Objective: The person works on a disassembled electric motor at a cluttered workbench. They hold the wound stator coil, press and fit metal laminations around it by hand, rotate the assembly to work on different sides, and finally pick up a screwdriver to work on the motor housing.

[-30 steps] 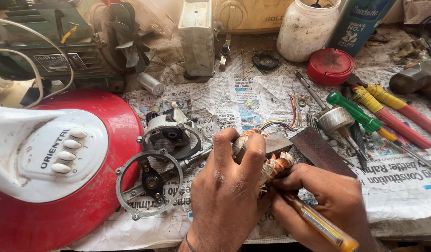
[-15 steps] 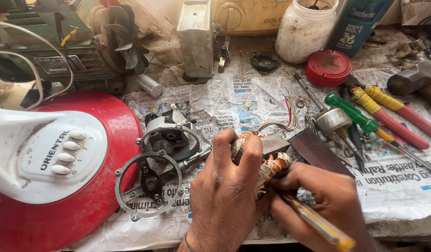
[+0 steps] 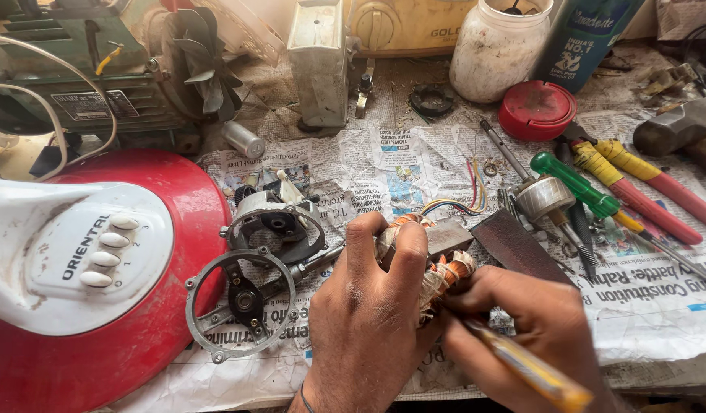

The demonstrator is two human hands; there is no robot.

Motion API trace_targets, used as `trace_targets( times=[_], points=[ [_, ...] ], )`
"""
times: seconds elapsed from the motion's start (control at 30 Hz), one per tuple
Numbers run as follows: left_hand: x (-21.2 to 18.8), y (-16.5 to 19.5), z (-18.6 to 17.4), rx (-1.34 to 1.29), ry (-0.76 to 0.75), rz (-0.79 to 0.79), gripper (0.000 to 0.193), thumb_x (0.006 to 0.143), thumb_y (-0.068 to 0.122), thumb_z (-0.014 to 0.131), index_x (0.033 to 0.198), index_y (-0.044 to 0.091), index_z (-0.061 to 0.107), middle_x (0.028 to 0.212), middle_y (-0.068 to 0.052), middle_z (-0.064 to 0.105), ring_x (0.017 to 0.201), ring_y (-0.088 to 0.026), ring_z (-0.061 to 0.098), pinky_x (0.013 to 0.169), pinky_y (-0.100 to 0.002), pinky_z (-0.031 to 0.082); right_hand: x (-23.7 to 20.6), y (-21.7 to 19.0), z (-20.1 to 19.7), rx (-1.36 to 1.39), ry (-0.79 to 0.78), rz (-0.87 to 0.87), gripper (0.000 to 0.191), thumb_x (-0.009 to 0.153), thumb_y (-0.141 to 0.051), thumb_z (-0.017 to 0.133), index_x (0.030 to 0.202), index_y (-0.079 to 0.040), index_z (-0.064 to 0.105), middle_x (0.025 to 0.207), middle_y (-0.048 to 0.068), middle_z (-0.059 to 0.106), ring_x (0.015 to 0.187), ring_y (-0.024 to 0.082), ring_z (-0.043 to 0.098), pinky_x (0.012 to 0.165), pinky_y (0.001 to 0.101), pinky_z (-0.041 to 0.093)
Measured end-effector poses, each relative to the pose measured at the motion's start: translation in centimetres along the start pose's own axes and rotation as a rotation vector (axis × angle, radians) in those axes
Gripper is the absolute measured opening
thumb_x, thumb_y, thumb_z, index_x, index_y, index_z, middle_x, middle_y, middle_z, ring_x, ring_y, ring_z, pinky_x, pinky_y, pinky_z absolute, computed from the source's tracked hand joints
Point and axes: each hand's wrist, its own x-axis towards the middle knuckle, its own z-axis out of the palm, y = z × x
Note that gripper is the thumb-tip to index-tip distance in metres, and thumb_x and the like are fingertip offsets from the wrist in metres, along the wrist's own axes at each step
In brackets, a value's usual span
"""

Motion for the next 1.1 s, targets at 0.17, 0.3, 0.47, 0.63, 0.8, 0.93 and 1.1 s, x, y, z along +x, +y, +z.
trace_targets(
  times=[0.17,0.3,0.47,0.63,0.8,0.93,1.1],
  points=[
    [0.1,-0.1,0.3,0.002,-0.018,-0.036,0.081,0.06,0.019,0.092,0.128,0.009,0.049,0.121,-0.023,0.051,0.088,-0.039,0.068,0.057,-0.045,0.054,0.0,-0.1,0.2,-0.066,0.022,-0.022,0.02,0.072,-0.007,0.081,0.086,-0.005,0.067,0.08,0.001,0.073,0.075,0.008,0.071,0.064,0.0224,0.056],
    [0.0,-0.1,0.2,-0.005,-0.024,-0.023,0.081,0.062,0.021,0.093,0.128,0.009,0.048,0.122,-0.024,0.051,0.088,-0.039,0.069,0.058,-0.045,0.055,-0.1,0.2,-0.2,0.063,-0.034,0.043,0.016,0.074,-0.003,0.078,0.085,-0.004,0.068,0.081,0.002,0.073,0.07,0.008,0.073,0.062,0.0235,0.057],
    [0.1,-0.1,0.3,-0.022,-0.006,-0.031,0.083,0.059,0.02,0.092,0.129,0.009,0.048,0.121,-0.023,0.051,0.088,-0.039,0.069,0.058,-0.045,0.055,-0.3,0.4,0.0,-0.07,-0.015,0.039,0.018,0.075,-0.007,0.083,0.083,-0.006,0.067,0.074,0.0,0.073,0.071,0.007,0.071,0.061,0.0224,0.056],
    [0.4,0.1,0.1,-0.002,-0.033,-0.032,0.083,0.06,0.02,0.092,0.129,0.008,0.048,0.121,-0.024,0.051,0.088,-0.038,0.07,0.056,-0.044,0.056,-0.2,-0.1,0.3,-0.014,0.02,0.031,0.017,0.073,-0.006,0.08,0.082,-0.005,0.066,0.079,0.001,0.072,0.071,0.008,0.071,0.062,0.0234,0.056],
    [0.6,0.3,-0.3,-0.013,-0.024,0.002,0.083,0.064,0.028,0.094,0.129,0.008,0.047,0.121,-0.023,0.051,0.09,-0.038,0.069,0.059,-0.044,0.055,0.0,-0.2,0.1,0.065,0.021,0.083,0.013,0.071,-0.003,0.077,0.079,-0.002,0.067,0.077,0.002,0.072,0.067,0.008,0.071,0.06,0.0256,0.056],
    [-0.6,-0.7,0.8,0.013,-0.024,-0.009,0.083,0.059,0.021,0.09,0.129,0.008,0.047,0.123,-0.023,0.051,0.09,-0.038,0.069,0.061,-0.044,0.055,-0.2,0.0,0.4,-0.049,0.026,0.006,0.017,0.075,-0.008,0.081,0.083,-0.004,0.067,0.077,0.0,0.073,0.073,0.006,0.07,0.062,0.0229,0.056],
    [-5.5,-7.0,3.6,0.012,-0.032,0.007,0.08,0.066,0.023,0.092,0.131,0.009,0.047,0.122,-0.022,0.051,0.09,-0.037,0.069,0.061,-0.044,0.055,-0.7,0.7,0.1,0.0,0.035,0.074,0.014,0.076,-0.007,0.08,0.083,-0.006,0.068,0.079,0.0,0.072,0.067,0.01,0.072,0.061,0.0241,0.056]
  ],
)
